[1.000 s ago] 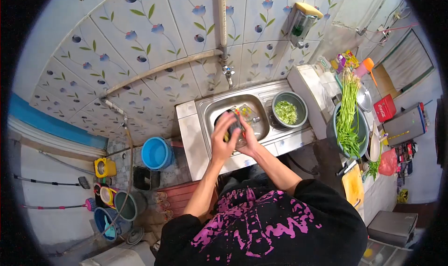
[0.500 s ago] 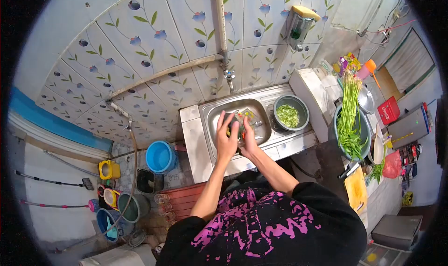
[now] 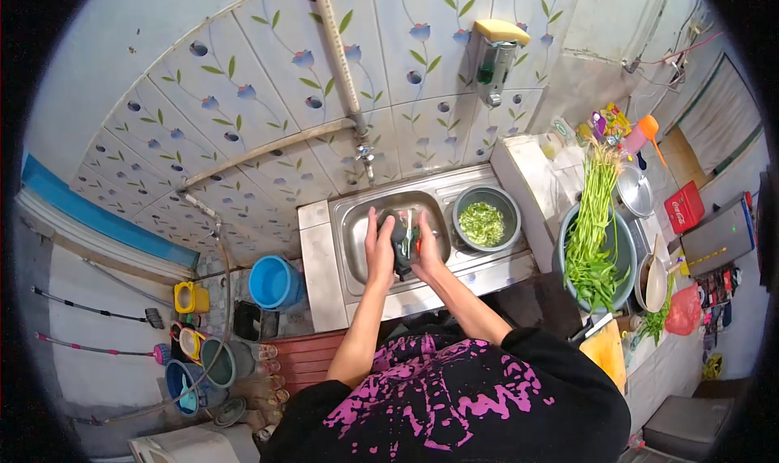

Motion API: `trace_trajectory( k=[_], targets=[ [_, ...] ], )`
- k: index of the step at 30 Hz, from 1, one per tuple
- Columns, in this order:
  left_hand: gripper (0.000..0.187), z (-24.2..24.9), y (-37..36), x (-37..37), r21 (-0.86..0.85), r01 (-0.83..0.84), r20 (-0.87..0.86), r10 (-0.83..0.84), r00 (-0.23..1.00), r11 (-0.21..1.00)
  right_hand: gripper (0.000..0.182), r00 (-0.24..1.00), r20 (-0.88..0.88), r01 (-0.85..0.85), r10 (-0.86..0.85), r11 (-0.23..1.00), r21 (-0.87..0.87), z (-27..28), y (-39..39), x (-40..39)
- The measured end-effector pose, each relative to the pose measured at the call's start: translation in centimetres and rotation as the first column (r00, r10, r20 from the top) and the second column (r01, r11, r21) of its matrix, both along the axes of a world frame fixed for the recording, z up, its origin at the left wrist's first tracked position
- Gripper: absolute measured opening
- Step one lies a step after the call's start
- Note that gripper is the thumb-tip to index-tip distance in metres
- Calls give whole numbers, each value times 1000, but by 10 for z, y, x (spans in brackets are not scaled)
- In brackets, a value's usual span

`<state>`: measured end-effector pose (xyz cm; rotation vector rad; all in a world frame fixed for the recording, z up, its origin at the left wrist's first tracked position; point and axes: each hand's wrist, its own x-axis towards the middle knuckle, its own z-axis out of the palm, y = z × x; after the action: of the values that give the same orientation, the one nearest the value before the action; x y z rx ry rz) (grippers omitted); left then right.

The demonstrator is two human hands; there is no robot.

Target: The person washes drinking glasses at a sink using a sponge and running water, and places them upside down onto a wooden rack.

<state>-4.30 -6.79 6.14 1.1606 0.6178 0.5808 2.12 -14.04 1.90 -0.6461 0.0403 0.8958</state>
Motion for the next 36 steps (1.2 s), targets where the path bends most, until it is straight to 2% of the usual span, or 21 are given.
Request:
trace_trajectory(
  k=[1, 2, 5, 7, 8, 10, 11, 13, 14, 17, 19, 21, 22, 23, 25, 27, 29, 30, 31, 34, 36],
  targets=[
    [52, 2, -3, 6, -211, -19, 18, 23, 1000, 977, 65, 1000, 19, 8, -8, 1000, -2, 5, -6, 4],
    [52, -2, -6, 9, -209, -18, 17, 22, 1000, 978, 66, 999, 37, 15, -15, 1000, -3, 9, -12, 8],
    [41, -24, -12, 7, -422, 168, 19, -177, 984, 891, 62, 991, 121, -62, 59, 998, 24, 3, -31, 33],
    [38, -26, -25, 5, -402, 139, -1, -152, 988, 905, 61, 982, 158, -110, 104, 994, 28, -4, -39, 45],
    [36, -23, -33, 5, -380, 116, -14, -131, 991, 918, 58, 939, 340, -2, 44, 992, -123, -6, -41, 50],
    [33, -21, -46, 8, -361, 81, -29, -98, 995, 929, 53, 737, 675, 275, 25, 902, -333, -8, -44, 57],
    [33, -21, -52, 11, -290, 13, -51, -29, 998, 957, 53, 739, 673, 263, 35, 904, -336, -10, -46, 61],
    [32, -22, -63, 13, -141, -127, -84, 116, 990, 982, 49, 758, 638, 120, 136, 932, -342, -9, -49, 66],
    [32, -23, -67, 12, -146, -140, -90, 128, 988, 979, 48, 764, 618, 49, 187, 938, -344, -7, -51, 65],
    [32, -17, -71, 20, 15, -205, -23, 205, 978, 979, 48, 755, 636, 92, 159, 935, -344, 2, -43, 54],
    [32, -9, -59, 23, -54, -202, -24, 201, 979, 978, 48, 747, 648, 109, 149, 934, -340, 7, -40, 48],
    [32, -3, -38, 22, -178, -164, -23, 162, 986, 970, 50, 799, 576, 19, 171, 951, -309, 12, -37, 44],
    [32, -6, -28, 22, -179, -165, -19, 164, 986, 970, 50, 824, 537, -21, 181, 957, -290, 14, -34, 43],
    [33, -8, -18, 23, -278, -112, 18, 121, 992, 954, 50, 821, 541, -19, 181, 957, -291, 14, -30, 44],
    [34, -14, -6, 26, -467, 11, 104, 42, 994, 884, 50, 734, 654, 91, 185, 927, -364, 15, -21, 47],
    [35, -22, -3, 25, -477, 60, 90, -20, 996, 877, 50, 676, 710, 154, 197, 905, -398, 16, -15, 58],
    [36, -15, -4, 19, -487, 137, 45, -131, 990, 862, 55, 837, 455, -134, 304, 920, -368, 6, -10, 81],
    [36, -17, -5, 18, -488, 135, 49, -127, 991, 862, 58, 876, 310, -271, 369, 910, -314, 7, -7, 88],
    [36, -19, -12, 18, -476, 102, 45, -91, 995, 873, 58, 876, 308, -274, 371, 909, -315, 6, -4, 89],
    [36, -24, -10, 18, -451, 41, 36, -28, 999, 892, 47, 742, 609, -45, 281, 927, -372, 5, 6, 93],
    [36, -28, 1, 17, -343, 46, -13, -54, 998, 938, 47, 750, 601, -65, 275, 936, -347, 4, 15, 94]
  ],
)
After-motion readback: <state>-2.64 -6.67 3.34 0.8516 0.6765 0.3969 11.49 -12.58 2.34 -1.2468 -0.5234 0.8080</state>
